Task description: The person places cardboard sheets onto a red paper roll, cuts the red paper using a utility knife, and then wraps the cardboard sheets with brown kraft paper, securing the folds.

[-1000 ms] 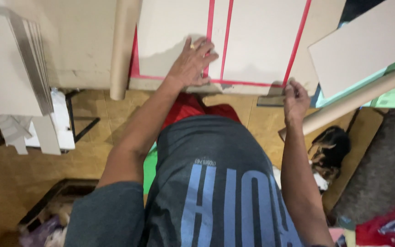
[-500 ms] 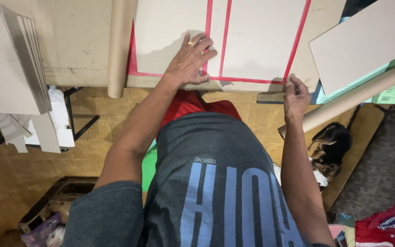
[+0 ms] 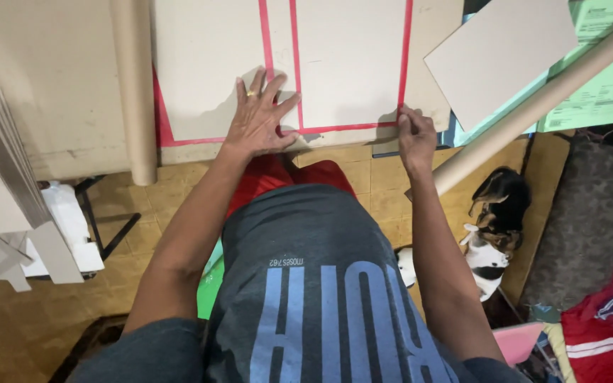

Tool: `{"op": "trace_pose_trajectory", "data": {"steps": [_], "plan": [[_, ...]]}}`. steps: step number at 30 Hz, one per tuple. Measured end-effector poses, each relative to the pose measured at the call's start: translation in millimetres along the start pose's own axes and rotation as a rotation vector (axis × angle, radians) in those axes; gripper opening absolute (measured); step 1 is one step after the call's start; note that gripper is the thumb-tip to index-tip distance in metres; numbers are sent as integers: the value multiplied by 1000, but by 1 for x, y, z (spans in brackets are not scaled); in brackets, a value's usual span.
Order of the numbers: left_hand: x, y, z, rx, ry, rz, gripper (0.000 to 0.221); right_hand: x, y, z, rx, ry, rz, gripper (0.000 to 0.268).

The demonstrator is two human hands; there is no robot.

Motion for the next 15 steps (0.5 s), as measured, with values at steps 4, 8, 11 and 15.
{"op": "trace_pose_trajectory", "data": {"steps": [4,8,11,15], "plan": [[3,6,0,7,26,-12,77,15,-9,-6,53,135,-14,22],[0,-2,-1,-80,96,-42,77,19,-6,-4,140,138,-10,20],[-3,-9,0,-105,109,-42,80,40,-10,-9,155,87,-68,21],[-2,-10,-1,-117,119,-31,79,30,-6,-5,155,76,-121,21]]}}
Point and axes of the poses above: each hand's wrist, its own z-axis away from the middle knuckle, its own y-axis out of the back of the hand, x = y × z, the point moved 10 cm from there along -z, towards the middle knuckle, and after that the axes turned 7 degrees about x, right-handed, at the moved point
